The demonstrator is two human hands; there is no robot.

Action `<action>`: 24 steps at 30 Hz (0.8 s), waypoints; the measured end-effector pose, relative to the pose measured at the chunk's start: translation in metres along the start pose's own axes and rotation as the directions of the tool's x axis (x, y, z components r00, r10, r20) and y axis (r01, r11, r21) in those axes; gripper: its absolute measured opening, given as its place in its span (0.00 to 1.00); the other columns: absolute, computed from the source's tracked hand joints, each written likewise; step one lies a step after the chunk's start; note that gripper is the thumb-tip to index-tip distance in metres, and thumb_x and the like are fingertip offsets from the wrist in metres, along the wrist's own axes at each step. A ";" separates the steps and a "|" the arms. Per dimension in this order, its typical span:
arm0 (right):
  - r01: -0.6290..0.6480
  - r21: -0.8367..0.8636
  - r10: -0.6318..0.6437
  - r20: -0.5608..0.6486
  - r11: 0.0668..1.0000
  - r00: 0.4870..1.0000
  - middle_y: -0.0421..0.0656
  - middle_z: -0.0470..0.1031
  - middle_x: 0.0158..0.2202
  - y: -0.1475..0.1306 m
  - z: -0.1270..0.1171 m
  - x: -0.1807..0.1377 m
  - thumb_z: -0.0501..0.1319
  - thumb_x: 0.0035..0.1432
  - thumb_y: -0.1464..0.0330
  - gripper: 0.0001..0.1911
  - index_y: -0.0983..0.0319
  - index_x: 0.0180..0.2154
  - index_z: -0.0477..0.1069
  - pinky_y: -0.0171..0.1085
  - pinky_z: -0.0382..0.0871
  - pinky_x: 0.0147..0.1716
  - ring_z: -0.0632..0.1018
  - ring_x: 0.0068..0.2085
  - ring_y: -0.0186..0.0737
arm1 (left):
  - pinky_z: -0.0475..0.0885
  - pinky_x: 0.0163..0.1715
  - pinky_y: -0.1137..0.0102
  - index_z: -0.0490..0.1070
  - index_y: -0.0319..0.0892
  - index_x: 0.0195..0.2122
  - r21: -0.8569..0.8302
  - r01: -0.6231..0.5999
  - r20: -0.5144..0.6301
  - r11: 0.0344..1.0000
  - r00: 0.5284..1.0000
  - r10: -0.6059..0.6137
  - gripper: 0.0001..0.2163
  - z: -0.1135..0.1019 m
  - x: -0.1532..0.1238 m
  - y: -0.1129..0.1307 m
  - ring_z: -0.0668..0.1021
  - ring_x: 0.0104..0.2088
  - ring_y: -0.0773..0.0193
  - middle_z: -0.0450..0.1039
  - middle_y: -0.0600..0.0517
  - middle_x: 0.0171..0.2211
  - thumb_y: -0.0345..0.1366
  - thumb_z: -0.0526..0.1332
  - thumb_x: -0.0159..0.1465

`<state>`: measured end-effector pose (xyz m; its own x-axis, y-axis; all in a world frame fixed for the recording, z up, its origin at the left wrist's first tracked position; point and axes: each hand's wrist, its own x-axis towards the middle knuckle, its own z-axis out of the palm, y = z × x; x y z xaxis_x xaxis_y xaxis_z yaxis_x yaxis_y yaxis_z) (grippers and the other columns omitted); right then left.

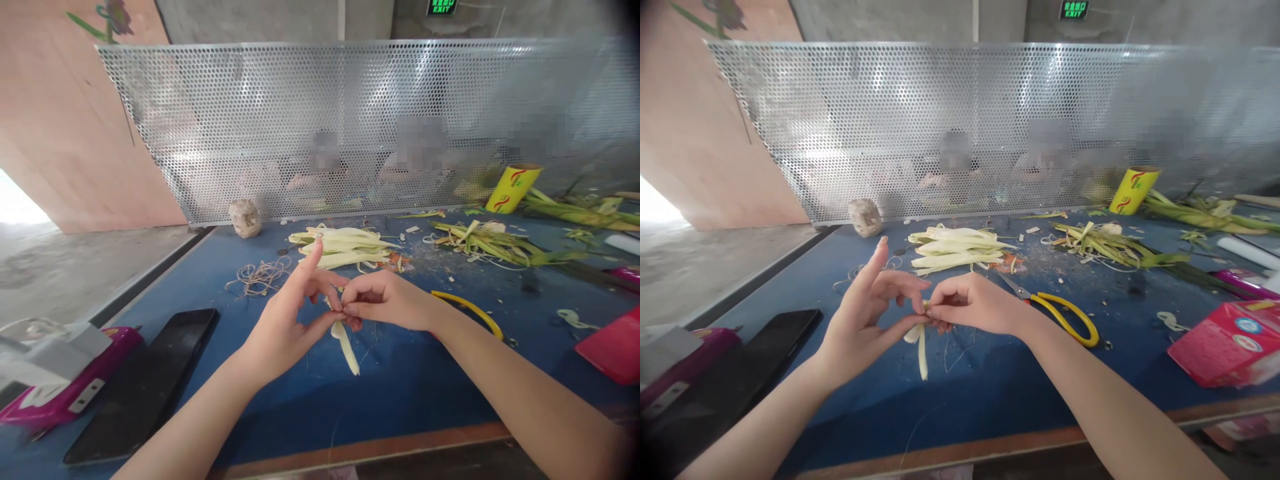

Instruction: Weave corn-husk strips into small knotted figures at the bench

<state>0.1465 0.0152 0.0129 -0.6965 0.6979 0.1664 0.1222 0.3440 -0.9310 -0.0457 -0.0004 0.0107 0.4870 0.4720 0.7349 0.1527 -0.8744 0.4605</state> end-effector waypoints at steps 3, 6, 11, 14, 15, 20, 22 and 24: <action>-0.065 0.024 0.066 -0.051 0.998 0.997 0.38 0.70 0.22 0.001 0.001 0.001 0.58 0.56 0.67 0.08 0.63 0.27 0.69 0.31 0.69 0.28 0.74 0.26 0.30 | 0.70 0.31 0.65 0.42 0.54 0.62 -0.005 0.043 -0.014 0.999 0.999 -0.043 0.38 0.002 -0.001 -0.002 0.73 0.32 0.64 0.71 0.48 0.40 0.23 0.60 0.56; -0.117 0.055 0.121 -0.083 0.992 0.989 0.38 0.71 0.22 0.002 0.003 0.002 0.58 0.56 0.67 0.08 0.63 0.26 0.68 0.31 0.70 0.27 0.75 0.24 0.30 | 0.70 0.32 0.65 0.45 0.54 0.61 -0.045 0.123 -0.019 0.991 0.992 -0.124 0.35 0.005 -0.001 -0.004 0.73 0.32 0.65 0.69 0.49 0.40 0.22 0.59 0.56; -0.168 0.154 0.189 -0.132 0.974 0.973 0.39 0.73 0.22 0.005 0.005 0.004 0.60 0.53 0.67 0.07 0.63 0.26 0.71 0.34 0.72 0.28 0.76 0.24 0.32 | 0.72 0.32 0.66 0.47 0.48 0.60 -0.265 0.365 -0.001 0.892 0.926 -0.379 0.33 0.006 0.002 0.000 0.74 0.30 0.68 0.67 0.48 0.40 0.24 0.59 0.56; -0.196 0.202 0.229 -0.159 0.960 0.960 0.39 0.73 0.21 0.006 0.007 0.005 0.62 0.50 0.68 0.06 0.63 0.25 0.71 0.33 0.73 0.28 0.76 0.23 0.31 | 0.72 0.33 0.66 0.47 0.46 0.60 -0.306 0.424 0.009 0.853 0.897 -0.442 0.33 0.006 0.004 0.003 0.75 0.30 0.68 0.67 0.49 0.39 0.24 0.59 0.55; -0.199 0.212 0.236 -0.167 0.957 0.957 0.39 0.73 0.21 0.006 0.008 0.005 0.63 0.50 0.68 0.06 0.64 0.25 0.72 0.33 0.73 0.27 0.76 0.23 0.31 | 0.73 0.33 0.66 0.47 0.45 0.60 -0.294 0.423 0.005 0.857 0.898 -0.441 0.32 0.006 0.004 0.004 0.75 0.30 0.68 0.68 0.49 0.38 0.24 0.59 0.56; -0.184 0.236 0.231 -0.193 0.954 0.954 0.39 0.74 0.21 0.007 0.008 0.006 0.63 0.50 0.64 0.09 0.64 0.25 0.73 0.32 0.73 0.26 0.76 0.23 0.31 | 0.73 0.35 0.65 0.48 0.44 0.60 -0.115 0.286 -0.013 0.951 0.957 -0.290 0.32 0.006 0.002 0.004 0.75 0.33 0.66 0.69 0.48 0.38 0.23 0.58 0.55; -0.185 0.242 0.235 -0.197 0.953 0.952 0.40 0.74 0.21 0.008 0.008 0.007 0.63 0.49 0.63 0.10 0.64 0.25 0.73 0.33 0.73 0.26 0.76 0.23 0.32 | 0.73 0.37 0.65 0.48 0.45 0.60 -0.033 0.229 -0.012 0.973 0.973 -0.229 0.32 0.006 0.000 0.003 0.75 0.34 0.65 0.70 0.49 0.38 0.23 0.58 0.55; -0.193 0.243 0.244 -0.200 0.951 0.949 0.40 0.74 0.21 0.009 0.008 0.007 0.64 0.49 0.61 0.11 0.64 0.25 0.73 0.33 0.73 0.27 0.77 0.23 0.32 | 0.73 0.38 0.65 0.48 0.45 0.60 0.019 0.206 -0.003 0.978 0.978 -0.206 0.33 0.006 -0.001 0.003 0.75 0.34 0.66 0.70 0.49 0.38 0.22 0.57 0.55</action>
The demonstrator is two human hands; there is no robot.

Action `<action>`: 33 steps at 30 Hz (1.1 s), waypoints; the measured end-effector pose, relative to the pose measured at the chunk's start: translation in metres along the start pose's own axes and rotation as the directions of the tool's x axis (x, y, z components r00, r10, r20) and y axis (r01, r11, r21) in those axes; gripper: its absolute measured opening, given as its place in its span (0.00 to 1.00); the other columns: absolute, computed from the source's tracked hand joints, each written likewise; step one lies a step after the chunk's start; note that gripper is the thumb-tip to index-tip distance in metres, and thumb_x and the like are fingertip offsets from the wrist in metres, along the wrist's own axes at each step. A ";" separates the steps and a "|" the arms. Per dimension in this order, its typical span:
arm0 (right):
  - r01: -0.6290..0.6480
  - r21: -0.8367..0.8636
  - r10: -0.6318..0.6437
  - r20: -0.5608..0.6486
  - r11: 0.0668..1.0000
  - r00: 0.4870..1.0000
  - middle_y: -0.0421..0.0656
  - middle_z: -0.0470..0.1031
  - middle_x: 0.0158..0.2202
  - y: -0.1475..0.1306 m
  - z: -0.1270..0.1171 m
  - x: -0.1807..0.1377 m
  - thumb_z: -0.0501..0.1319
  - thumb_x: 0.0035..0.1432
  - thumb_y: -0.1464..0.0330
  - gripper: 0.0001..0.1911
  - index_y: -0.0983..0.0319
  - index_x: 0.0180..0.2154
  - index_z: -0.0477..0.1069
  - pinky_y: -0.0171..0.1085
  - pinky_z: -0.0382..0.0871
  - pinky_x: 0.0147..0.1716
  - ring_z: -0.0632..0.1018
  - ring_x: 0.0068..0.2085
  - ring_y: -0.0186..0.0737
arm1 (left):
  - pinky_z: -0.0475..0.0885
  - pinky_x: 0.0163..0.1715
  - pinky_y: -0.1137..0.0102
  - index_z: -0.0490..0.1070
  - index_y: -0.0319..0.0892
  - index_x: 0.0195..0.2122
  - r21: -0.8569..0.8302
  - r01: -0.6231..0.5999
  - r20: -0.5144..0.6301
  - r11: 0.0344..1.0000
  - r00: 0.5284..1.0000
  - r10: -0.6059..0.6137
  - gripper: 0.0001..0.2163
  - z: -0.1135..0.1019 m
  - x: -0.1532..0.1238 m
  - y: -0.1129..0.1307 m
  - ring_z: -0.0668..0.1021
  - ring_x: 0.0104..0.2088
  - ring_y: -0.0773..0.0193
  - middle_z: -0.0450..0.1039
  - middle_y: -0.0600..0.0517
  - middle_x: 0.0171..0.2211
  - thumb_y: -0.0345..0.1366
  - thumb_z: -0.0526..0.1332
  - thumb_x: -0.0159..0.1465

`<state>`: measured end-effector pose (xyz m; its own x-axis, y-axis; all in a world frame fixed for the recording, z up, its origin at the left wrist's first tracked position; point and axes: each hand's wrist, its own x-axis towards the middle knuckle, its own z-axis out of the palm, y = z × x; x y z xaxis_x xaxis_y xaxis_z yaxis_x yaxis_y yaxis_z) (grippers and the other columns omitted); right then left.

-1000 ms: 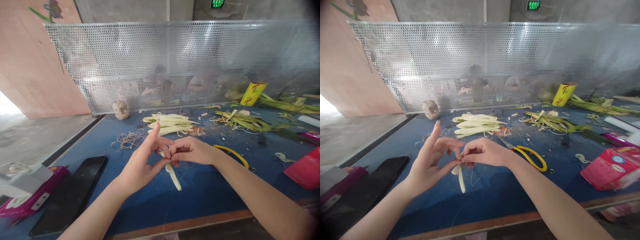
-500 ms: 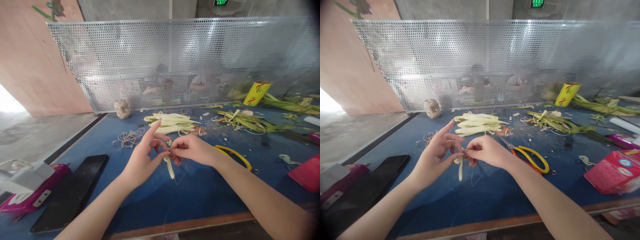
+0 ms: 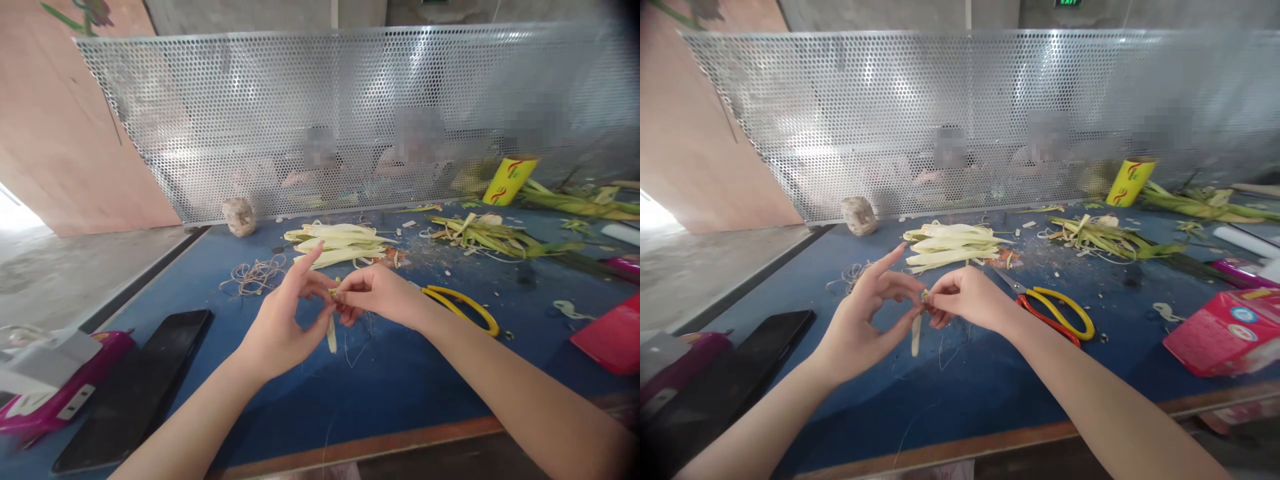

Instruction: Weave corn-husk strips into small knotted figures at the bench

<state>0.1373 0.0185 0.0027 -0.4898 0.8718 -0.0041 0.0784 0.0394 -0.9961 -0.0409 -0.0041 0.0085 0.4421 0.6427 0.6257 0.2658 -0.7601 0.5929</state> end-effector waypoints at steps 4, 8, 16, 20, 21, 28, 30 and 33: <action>-0.002 0.045 0.001 0.037 0.999 0.999 0.41 0.75 0.22 0.000 0.000 0.000 0.64 0.48 0.60 0.13 0.64 0.26 0.73 0.34 0.74 0.29 0.78 0.26 0.34 | 0.75 0.36 0.66 0.46 0.45 0.60 -0.040 0.023 -0.005 0.999 1.000 -0.023 0.33 -0.001 0.000 0.000 0.76 0.33 0.66 0.70 0.48 0.40 0.22 0.56 0.55; -0.004 0.099 -0.002 0.055 0.995 0.998 0.41 0.75 0.23 0.001 0.001 0.000 0.65 0.48 0.61 0.13 0.65 0.28 0.73 0.35 0.74 0.29 0.77 0.25 0.33 | 0.75 0.37 0.65 0.46 0.45 0.59 -0.147 0.073 -0.035 0.986 0.996 -0.079 0.32 -0.001 0.002 0.002 0.77 0.32 0.66 0.70 0.48 0.39 0.22 0.58 0.55; 0.060 0.055 -0.063 0.061 0.997 0.996 0.38 0.75 0.21 0.001 0.000 -0.001 0.66 0.46 0.68 0.07 0.64 0.28 0.70 0.35 0.72 0.29 0.77 0.24 0.32 | 0.74 0.35 0.65 0.49 0.45 0.58 -0.387 0.171 -0.030 0.906 0.980 -0.198 0.29 -0.003 0.004 0.003 0.77 0.31 0.66 0.69 0.48 0.39 0.25 0.58 0.58; 0.087 0.021 -0.089 0.078 0.996 0.993 0.38 0.74 0.22 -0.001 0.000 -0.003 0.65 0.48 0.70 0.06 0.64 0.28 0.70 0.35 0.71 0.29 0.76 0.24 0.31 | 0.74 0.33 0.66 0.50 0.45 0.57 -0.499 0.202 -0.009 0.842 0.971 -0.238 0.28 -0.004 0.006 0.002 0.77 0.30 0.66 0.70 0.48 0.39 0.27 0.59 0.57; 0.089 0.017 -0.090 0.081 0.996 0.993 0.38 0.74 0.22 -0.001 0.001 -0.003 0.65 0.48 0.70 0.05 0.64 0.28 0.69 0.35 0.71 0.29 0.75 0.24 0.31 | 0.74 0.32 0.66 0.50 0.45 0.57 -0.510 0.203 -0.012 0.836 0.970 -0.243 0.28 -0.005 0.007 0.002 0.77 0.30 0.66 0.71 0.48 0.39 0.27 0.60 0.57; 0.143 -0.185 -0.143 0.014 0.972 0.990 0.37 0.72 0.24 -0.004 0.003 -0.007 0.63 0.48 0.71 0.03 0.63 0.27 0.69 0.32 0.68 0.28 0.73 0.25 0.30 | 0.70 0.34 0.67 0.50 0.42 0.58 -0.306 0.219 -0.090 0.926 0.962 -0.257 0.34 -0.007 0.009 0.000 0.76 0.36 0.62 0.74 0.50 0.36 0.28 0.65 0.52; 0.175 -0.273 -0.188 -0.025 0.946 0.982 0.38 0.73 0.26 -0.005 0.002 -0.007 0.63 0.48 0.70 0.02 0.62 0.27 0.70 0.32 0.67 0.29 0.73 0.28 0.31 | 0.69 0.36 0.67 0.51 0.41 0.57 -0.190 0.244 -0.040 0.951 0.966 -0.256 0.34 -0.007 0.009 -0.002 0.76 0.38 0.62 0.75 0.51 0.33 0.30 0.66 0.52; 0.228 -0.370 -0.264 -0.049 0.901 0.963 0.40 0.74 0.29 -0.004 0.001 -0.006 0.61 0.50 0.71 0.01 0.62 0.27 0.71 0.33 0.68 0.31 0.75 0.30 0.33 | 0.68 0.38 0.66 0.54 0.41 0.56 -0.038 0.216 0.027 0.976 0.976 -0.215 0.32 -0.007 0.007 -0.004 0.76 0.38 0.63 0.75 0.52 0.33 0.31 0.66 0.52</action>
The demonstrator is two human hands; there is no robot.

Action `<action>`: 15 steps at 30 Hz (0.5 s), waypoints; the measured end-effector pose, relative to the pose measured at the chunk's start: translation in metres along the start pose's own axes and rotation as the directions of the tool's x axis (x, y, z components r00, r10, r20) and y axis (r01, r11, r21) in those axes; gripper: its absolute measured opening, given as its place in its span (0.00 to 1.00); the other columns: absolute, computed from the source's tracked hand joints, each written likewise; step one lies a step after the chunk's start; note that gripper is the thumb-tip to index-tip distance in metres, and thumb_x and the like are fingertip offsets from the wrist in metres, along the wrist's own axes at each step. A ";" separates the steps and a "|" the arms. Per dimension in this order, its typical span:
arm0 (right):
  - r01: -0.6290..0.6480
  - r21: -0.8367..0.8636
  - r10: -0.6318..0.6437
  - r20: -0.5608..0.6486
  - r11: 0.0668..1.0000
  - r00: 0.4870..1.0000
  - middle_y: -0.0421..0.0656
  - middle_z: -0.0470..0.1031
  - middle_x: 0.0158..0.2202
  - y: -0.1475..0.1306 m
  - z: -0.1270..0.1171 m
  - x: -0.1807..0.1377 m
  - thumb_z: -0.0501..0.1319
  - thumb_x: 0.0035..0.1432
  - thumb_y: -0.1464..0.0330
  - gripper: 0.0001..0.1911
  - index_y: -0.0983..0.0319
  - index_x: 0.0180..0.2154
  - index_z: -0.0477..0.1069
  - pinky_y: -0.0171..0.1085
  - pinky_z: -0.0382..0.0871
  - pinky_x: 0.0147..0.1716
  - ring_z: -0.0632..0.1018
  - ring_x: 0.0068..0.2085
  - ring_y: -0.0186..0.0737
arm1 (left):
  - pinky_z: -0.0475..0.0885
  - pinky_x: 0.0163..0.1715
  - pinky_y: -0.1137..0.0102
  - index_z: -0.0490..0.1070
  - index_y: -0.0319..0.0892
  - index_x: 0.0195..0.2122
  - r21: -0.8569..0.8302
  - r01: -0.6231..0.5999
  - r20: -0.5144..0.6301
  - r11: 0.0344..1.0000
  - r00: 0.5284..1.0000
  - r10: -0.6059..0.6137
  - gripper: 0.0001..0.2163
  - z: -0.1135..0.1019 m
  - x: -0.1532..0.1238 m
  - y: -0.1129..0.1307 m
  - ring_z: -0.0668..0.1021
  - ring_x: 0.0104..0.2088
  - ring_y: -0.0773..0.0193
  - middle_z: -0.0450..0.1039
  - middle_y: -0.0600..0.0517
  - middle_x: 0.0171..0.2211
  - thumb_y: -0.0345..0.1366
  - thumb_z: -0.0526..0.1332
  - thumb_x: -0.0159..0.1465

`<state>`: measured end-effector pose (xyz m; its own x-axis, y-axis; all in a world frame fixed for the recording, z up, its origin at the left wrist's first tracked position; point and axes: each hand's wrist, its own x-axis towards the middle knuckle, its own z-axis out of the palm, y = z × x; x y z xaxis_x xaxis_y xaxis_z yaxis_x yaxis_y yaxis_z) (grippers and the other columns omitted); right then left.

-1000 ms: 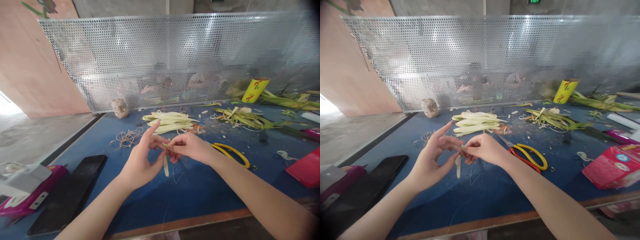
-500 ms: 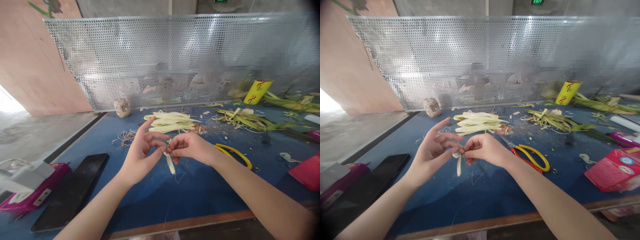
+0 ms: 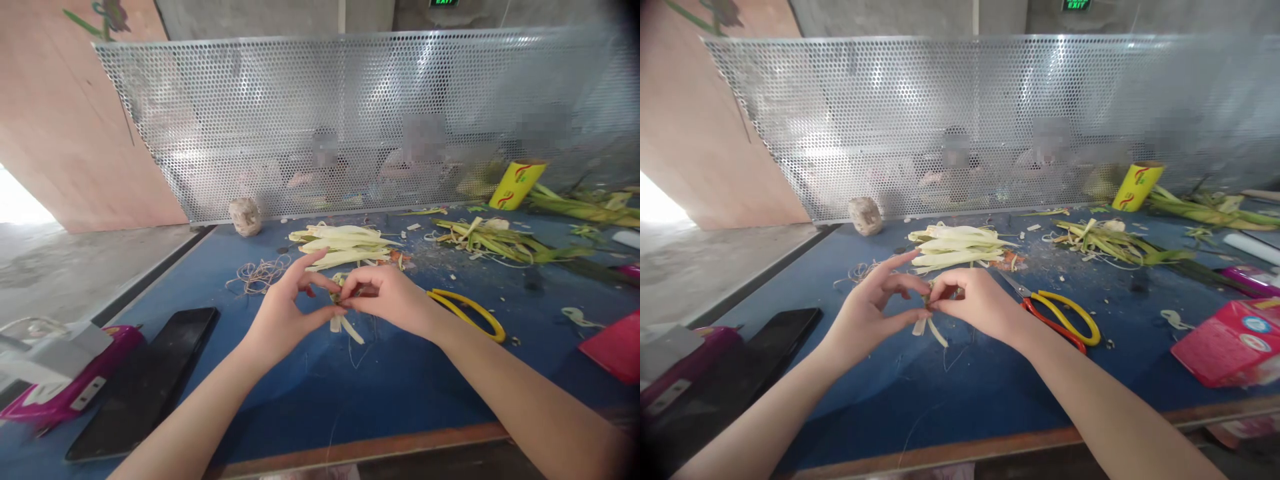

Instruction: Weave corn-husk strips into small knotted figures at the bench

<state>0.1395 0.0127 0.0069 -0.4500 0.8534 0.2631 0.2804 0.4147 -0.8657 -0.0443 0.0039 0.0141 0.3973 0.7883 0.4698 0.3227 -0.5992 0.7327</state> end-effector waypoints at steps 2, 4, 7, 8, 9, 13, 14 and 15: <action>0.055 -0.093 -0.058 -0.032 0.994 0.998 0.40 0.74 0.30 0.001 0.000 0.001 0.61 0.50 0.72 0.02 0.61 0.27 0.71 0.33 0.68 0.31 0.75 0.31 0.33 | 0.69 0.38 0.67 0.55 0.43 0.56 0.107 -0.047 0.000 0.993 0.999 0.047 0.29 0.000 -0.001 0.000 0.76 0.37 0.64 0.76 0.53 0.33 0.31 0.64 0.53; 0.101 -0.192 -0.114 -0.057 0.976 0.992 0.39 0.74 0.29 0.002 0.000 0.001 0.60 0.50 0.74 0.02 0.61 0.27 0.70 0.32 0.68 0.30 0.74 0.30 0.33 | 0.70 0.38 0.68 0.54 0.44 0.56 0.214 -0.105 -0.002 0.971 0.994 0.108 0.28 0.000 -0.003 -0.001 0.76 0.37 0.66 0.76 0.55 0.33 0.30 0.62 0.55; 0.140 -0.307 -0.171 -0.076 0.941 0.982 0.39 0.72 0.29 0.002 0.000 0.000 0.59 0.51 0.75 0.03 0.62 0.28 0.70 0.31 0.67 0.28 0.73 0.28 0.31 | 0.71 0.42 0.68 0.53 0.46 0.58 0.320 -0.224 0.012 0.921 0.972 0.233 0.27 0.000 -0.004 -0.001 0.76 0.37 0.67 0.76 0.56 0.33 0.28 0.59 0.58; 0.154 -0.338 -0.190 -0.077 0.928 0.979 0.39 0.72 0.28 0.002 0.000 0.000 0.59 0.51 0.75 0.03 0.62 0.28 0.69 0.31 0.67 0.29 0.72 0.28 0.31 | 0.71 0.43 0.68 0.51 0.47 0.58 0.341 -0.256 0.014 0.905 0.964 0.267 0.28 0.001 -0.004 -0.002 0.76 0.37 0.67 0.76 0.56 0.32 0.28 0.59 0.58; 0.167 -0.367 -0.209 -0.075 0.915 0.975 0.39 0.71 0.28 0.001 0.000 -0.001 0.59 0.52 0.75 0.03 0.62 0.28 0.69 0.31 0.66 0.29 0.72 0.28 0.30 | 0.71 0.43 0.68 0.49 0.47 0.59 0.357 -0.277 0.012 0.892 0.956 0.292 0.29 0.001 -0.004 -0.003 0.77 0.37 0.67 0.76 0.57 0.31 0.27 0.59 0.58; 0.216 -0.434 -0.264 -0.052 0.875 0.963 0.38 0.70 0.28 -0.001 0.001 -0.003 0.59 0.53 0.75 0.04 0.62 0.28 0.68 0.30 0.65 0.29 0.71 0.29 0.30 | 0.73 0.37 0.73 0.40 0.46 0.62 0.403 -0.306 -0.006 0.863 0.942 0.336 0.35 0.002 -0.004 -0.005 0.77 0.35 0.69 0.76 0.56 0.32 0.27 0.59 0.58; 0.223 -0.445 -0.273 -0.050 0.867 0.961 0.38 0.70 0.28 -0.001 0.001 -0.003 0.59 0.54 0.75 0.04 0.63 0.28 0.67 0.30 0.65 0.29 0.71 0.29 0.30 | 0.73 0.36 0.73 0.40 0.46 0.62 0.417 -0.317 -0.003 0.852 0.937 0.350 0.35 0.003 -0.004 -0.006 0.77 0.34 0.69 0.76 0.56 0.33 0.27 0.59 0.58; 0.231 -0.456 -0.283 -0.048 0.859 0.958 0.38 0.70 0.28 -0.002 0.002 -0.003 0.59 0.54 0.76 0.04 0.63 0.28 0.67 0.30 0.64 0.29 0.71 0.29 0.30 | 0.73 0.36 0.73 0.41 0.47 0.62 0.434 -0.329 -0.002 0.839 0.931 0.366 0.34 0.003 -0.004 -0.006 0.77 0.33 0.69 0.77 0.56 0.33 0.27 0.59 0.59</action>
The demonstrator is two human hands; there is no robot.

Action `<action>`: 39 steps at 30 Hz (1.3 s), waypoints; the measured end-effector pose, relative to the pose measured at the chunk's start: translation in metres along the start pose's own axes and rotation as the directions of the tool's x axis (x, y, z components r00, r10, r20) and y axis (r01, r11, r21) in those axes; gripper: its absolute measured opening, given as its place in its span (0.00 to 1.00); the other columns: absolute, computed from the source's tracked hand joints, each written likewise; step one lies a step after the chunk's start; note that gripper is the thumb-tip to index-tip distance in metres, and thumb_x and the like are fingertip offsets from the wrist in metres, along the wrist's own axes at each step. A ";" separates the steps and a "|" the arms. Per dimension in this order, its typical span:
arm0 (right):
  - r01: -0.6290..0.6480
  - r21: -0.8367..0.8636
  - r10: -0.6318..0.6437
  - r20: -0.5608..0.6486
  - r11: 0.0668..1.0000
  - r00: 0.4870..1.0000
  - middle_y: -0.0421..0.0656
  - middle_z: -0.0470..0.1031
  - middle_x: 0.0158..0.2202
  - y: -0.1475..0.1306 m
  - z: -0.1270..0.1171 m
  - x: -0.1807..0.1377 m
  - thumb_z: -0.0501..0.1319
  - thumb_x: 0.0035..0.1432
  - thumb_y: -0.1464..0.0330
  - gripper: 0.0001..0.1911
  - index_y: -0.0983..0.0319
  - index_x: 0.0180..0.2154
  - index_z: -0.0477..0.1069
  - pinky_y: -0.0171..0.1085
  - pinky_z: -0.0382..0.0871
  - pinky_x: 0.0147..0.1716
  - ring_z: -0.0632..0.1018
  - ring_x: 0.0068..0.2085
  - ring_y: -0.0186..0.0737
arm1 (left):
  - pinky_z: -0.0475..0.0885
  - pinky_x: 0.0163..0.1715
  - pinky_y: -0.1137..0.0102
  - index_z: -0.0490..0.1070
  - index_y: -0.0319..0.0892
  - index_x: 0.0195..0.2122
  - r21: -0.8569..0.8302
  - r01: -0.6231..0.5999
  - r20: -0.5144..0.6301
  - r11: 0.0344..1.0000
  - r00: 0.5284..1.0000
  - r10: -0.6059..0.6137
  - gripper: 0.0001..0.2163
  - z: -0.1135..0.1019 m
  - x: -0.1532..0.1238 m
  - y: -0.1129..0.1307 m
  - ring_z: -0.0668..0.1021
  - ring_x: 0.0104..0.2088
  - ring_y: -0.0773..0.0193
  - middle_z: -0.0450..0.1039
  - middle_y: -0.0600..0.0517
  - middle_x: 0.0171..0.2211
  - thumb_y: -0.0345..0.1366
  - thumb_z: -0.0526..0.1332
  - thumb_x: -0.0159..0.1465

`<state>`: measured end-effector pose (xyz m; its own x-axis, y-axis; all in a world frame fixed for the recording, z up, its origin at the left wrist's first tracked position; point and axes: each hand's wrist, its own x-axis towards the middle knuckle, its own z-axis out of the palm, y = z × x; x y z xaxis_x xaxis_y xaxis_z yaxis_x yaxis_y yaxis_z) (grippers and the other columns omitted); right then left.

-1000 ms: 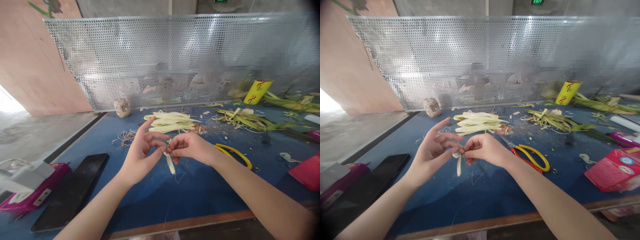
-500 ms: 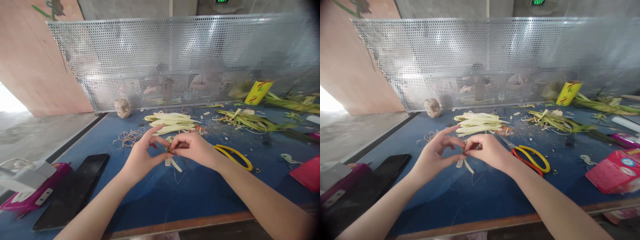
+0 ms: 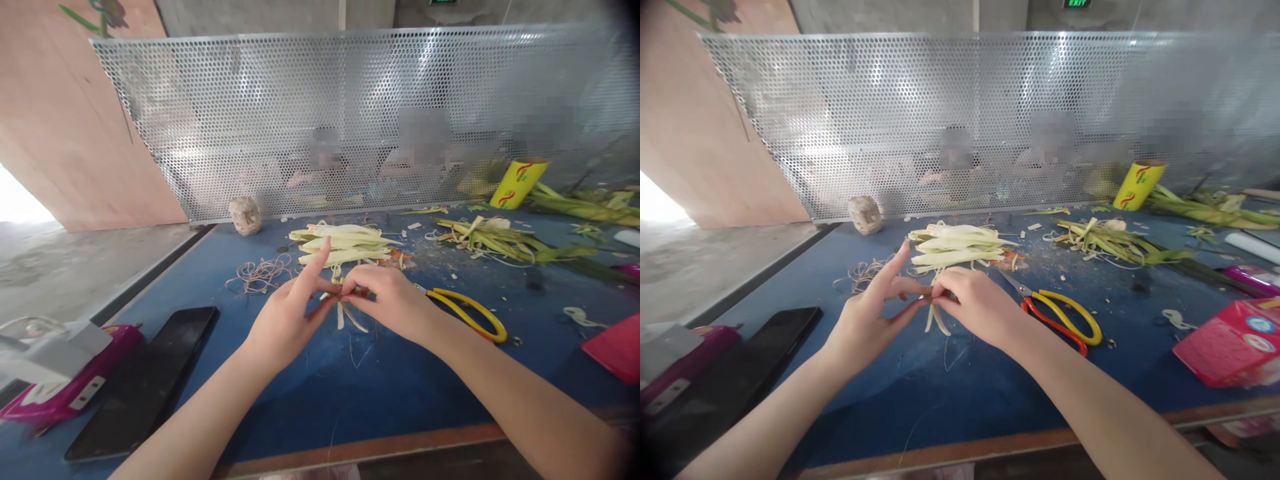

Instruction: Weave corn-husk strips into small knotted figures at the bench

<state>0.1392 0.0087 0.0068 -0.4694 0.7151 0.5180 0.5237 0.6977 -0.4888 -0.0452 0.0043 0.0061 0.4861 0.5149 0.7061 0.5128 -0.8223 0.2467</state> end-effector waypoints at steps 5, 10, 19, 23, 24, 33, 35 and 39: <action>0.037 -0.080 -0.037 -0.001 0.996 0.999 0.39 0.70 0.28 -0.002 0.001 -0.001 0.58 0.55 0.76 0.05 0.63 0.28 0.66 0.31 0.63 0.29 0.71 0.30 0.32 | 0.74 0.38 0.70 0.42 0.46 0.62 0.080 -0.082 -0.029 0.993 0.996 0.084 0.33 0.003 -0.002 -0.001 0.78 0.33 0.67 0.76 0.56 0.31 0.27 0.58 0.59; 0.035 -0.174 -0.035 0.006 0.984 0.999 0.44 0.72 0.31 -0.003 0.003 -0.003 0.56 0.56 0.76 0.04 0.64 0.30 0.67 0.34 0.66 0.33 0.73 0.34 0.37 | 0.74 0.35 0.70 0.44 0.44 0.62 0.174 -0.127 0.021 0.976 0.992 0.125 0.31 0.004 -0.004 -0.002 0.77 0.33 0.66 0.75 0.53 0.33 0.27 0.56 0.59; 0.106 -0.250 -0.096 0.055 0.962 0.994 0.47 0.73 0.32 -0.004 0.003 -0.003 0.52 0.59 0.73 0.07 0.66 0.32 0.68 0.36 0.67 0.34 0.74 0.35 0.39 | 0.74 0.35 0.71 0.42 0.46 0.62 0.106 -0.073 0.076 0.992 0.995 0.065 0.33 0.001 -0.002 0.002 0.75 0.35 0.67 0.74 0.54 0.33 0.26 0.56 0.58; 0.097 -0.172 -0.092 0.034 0.980 0.995 0.44 0.72 0.33 -0.002 0.002 -0.002 0.55 0.58 0.72 0.04 0.64 0.34 0.68 0.35 0.66 0.34 0.74 0.34 0.37 | 0.74 0.31 0.72 0.43 0.47 0.61 0.014 0.054 0.061 0.998 0.997 -0.055 0.34 -0.001 -0.001 0.004 0.74 0.26 0.70 0.74 0.56 0.31 0.26 0.57 0.57; 0.091 -0.149 -0.089 0.021 0.985 0.996 0.43 0.72 0.33 -0.001 0.002 -0.002 0.56 0.58 0.72 0.04 0.63 0.34 0.68 0.34 0.66 0.34 0.73 0.34 0.36 | 0.74 0.30 0.73 0.44 0.47 0.61 -0.037 0.116 0.055 0.993 0.992 -0.114 0.34 -0.001 -0.001 0.005 0.74 0.24 0.72 0.74 0.56 0.30 0.26 0.58 0.56; 0.022 -0.069 -0.024 -0.030 0.997 0.999 0.40 0.71 0.29 -0.002 0.001 -0.002 0.58 0.55 0.72 0.02 0.61 0.32 0.69 0.30 0.63 0.26 0.72 0.29 0.32 | 0.74 0.25 0.76 0.47 0.43 0.59 -0.224 0.210 0.012 0.952 0.977 -0.213 0.32 0.000 0.000 0.005 0.74 0.23 0.72 0.73 0.55 0.29 0.25 0.58 0.55; 0.025 -0.092 -0.028 -0.033 0.995 0.999 0.40 0.72 0.29 -0.003 0.002 -0.002 0.57 0.54 0.73 0.02 0.62 0.31 0.69 0.31 0.62 0.27 0.72 0.29 0.33 | 0.73 0.26 0.76 0.47 0.46 0.60 -0.091 0.114 0.007 0.989 0.994 -0.113 0.32 -0.001 -0.001 0.004 0.73 0.22 0.73 0.74 0.56 0.30 0.26 0.58 0.56; 0.014 -0.172 -0.019 -0.026 0.985 0.999 0.40 0.71 0.29 -0.005 0.001 -0.002 0.57 0.54 0.73 0.03 0.62 0.30 0.68 0.32 0.63 0.30 0.72 0.30 0.33 | 0.72 0.29 0.75 0.46 0.46 0.61 0.072 -0.014 0.020 0.997 1.000 0.013 0.31 -0.001 -0.002 0.003 0.74 0.25 0.71 0.74 0.56 0.31 0.27 0.58 0.58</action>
<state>0.1368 0.0042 0.0073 -0.4605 0.7002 0.5456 0.6315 0.6904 -0.3530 -0.0450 0.0005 0.0063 0.5069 0.5093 0.6955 0.5554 -0.8100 0.1883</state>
